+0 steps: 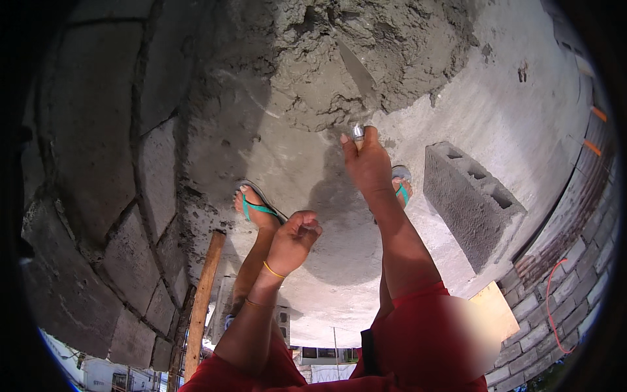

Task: The person breaks a concrete block with a hammer, places it on a wall, and applies mortar with a trowel to secure the blocks. The person repeatedly scoops mortar and spreads it along the top of the block wall.

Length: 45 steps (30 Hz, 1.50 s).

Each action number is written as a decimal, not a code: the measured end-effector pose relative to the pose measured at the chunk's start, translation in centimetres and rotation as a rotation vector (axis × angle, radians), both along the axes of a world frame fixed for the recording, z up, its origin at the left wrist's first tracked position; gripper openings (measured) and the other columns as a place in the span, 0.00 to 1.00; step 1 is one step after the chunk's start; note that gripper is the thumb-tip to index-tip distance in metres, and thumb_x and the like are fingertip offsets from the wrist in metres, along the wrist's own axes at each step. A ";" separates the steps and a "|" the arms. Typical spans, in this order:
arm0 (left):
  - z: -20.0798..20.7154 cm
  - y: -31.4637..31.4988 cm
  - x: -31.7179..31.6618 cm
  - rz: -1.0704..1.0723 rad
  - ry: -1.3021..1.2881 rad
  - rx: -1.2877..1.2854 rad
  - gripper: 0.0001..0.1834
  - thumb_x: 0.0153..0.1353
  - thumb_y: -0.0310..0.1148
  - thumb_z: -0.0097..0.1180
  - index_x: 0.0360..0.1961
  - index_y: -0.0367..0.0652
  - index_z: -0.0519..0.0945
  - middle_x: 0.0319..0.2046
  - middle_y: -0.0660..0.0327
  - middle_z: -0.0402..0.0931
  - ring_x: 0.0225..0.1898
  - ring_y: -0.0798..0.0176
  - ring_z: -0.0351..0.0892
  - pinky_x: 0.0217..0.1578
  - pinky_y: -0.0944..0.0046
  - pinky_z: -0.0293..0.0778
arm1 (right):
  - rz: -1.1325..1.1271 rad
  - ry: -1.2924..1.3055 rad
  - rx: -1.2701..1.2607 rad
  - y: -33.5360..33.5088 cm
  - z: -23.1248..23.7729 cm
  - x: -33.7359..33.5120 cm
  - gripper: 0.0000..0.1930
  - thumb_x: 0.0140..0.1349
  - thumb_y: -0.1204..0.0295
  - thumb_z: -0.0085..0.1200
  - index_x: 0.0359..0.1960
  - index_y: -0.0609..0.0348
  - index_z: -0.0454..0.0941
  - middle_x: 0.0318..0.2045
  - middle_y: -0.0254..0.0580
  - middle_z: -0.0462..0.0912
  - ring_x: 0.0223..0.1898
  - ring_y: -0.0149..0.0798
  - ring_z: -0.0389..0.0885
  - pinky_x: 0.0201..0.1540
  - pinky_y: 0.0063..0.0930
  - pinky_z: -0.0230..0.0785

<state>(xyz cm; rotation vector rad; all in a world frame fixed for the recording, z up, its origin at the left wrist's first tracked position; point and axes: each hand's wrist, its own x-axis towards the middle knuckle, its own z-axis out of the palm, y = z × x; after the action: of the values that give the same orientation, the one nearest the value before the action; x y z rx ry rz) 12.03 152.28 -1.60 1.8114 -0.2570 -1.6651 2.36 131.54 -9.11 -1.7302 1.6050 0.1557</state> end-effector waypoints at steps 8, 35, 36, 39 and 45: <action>-0.1 -0.8 -0.9 0.052 0.035 0.035 0.20 0.62 0.31 0.65 0.54 0.38 0.77 0.43 0.53 0.82 0.37 0.63 0.82 0.42 0.64 0.78 | -0.247 -0.057 0.548 -1.0 -5.0 -1.8 0.27 0.72 0.42 0.47 0.38 0.59 0.71 0.18 0.38 0.71 0.16 0.33 0.73 0.19 0.33 0.69; -0.2 -1.8 -1.1 -0.083 -0.034 0.049 0.19 0.62 0.30 0.65 0.54 0.38 0.77 0.42 0.53 0.82 0.37 0.63 0.83 0.41 0.65 0.79 | 0.007 -0.007 -0.007 -2.7 -3.6 -1.2 0.24 0.70 0.45 0.52 0.39 0.56 0.70 0.26 0.56 0.83 0.32 0.63 0.82 0.35 0.53 0.74; -0.4 -1.7 -1.3 -0.072 -0.014 0.058 0.19 0.62 0.30 0.65 0.54 0.38 0.77 0.42 0.53 0.82 0.37 0.63 0.83 0.41 0.65 0.79 | -0.014 -0.107 0.011 -3.2 -3.5 -0.8 0.25 0.70 0.44 0.51 0.38 0.57 0.71 0.25 0.54 0.82 0.29 0.61 0.82 0.33 0.51 0.74; -1.0 -1.5 -1.8 -0.032 -0.007 0.010 0.19 0.62 0.30 0.64 0.54 0.38 0.77 0.42 0.53 0.82 0.37 0.63 0.83 0.41 0.65 0.79 | -0.242 -0.230 0.388 -4.9 -3.5 0.3 0.26 0.70 0.43 0.51 0.34 0.57 0.72 0.19 0.46 0.77 0.19 0.48 0.79 0.25 0.42 0.73; -0.7 -2.2 -0.4 0.000 0.026 0.065 0.18 0.64 0.28 0.63 0.53 0.37 0.77 0.42 0.58 0.80 0.41 0.67 0.80 0.45 0.67 0.77 | -0.468 -0.221 0.617 0.4 -3.8 -3.7 0.25 0.72 0.45 0.50 0.32 0.57 0.73 0.17 0.35 0.71 0.14 0.32 0.71 0.19 0.30 0.70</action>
<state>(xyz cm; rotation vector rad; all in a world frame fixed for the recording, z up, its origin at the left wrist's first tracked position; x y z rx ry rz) 11.59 150.07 -2.31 1.8356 -0.1941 -1.7140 -1.37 131.89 -12.86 -0.8533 1.5393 0.1960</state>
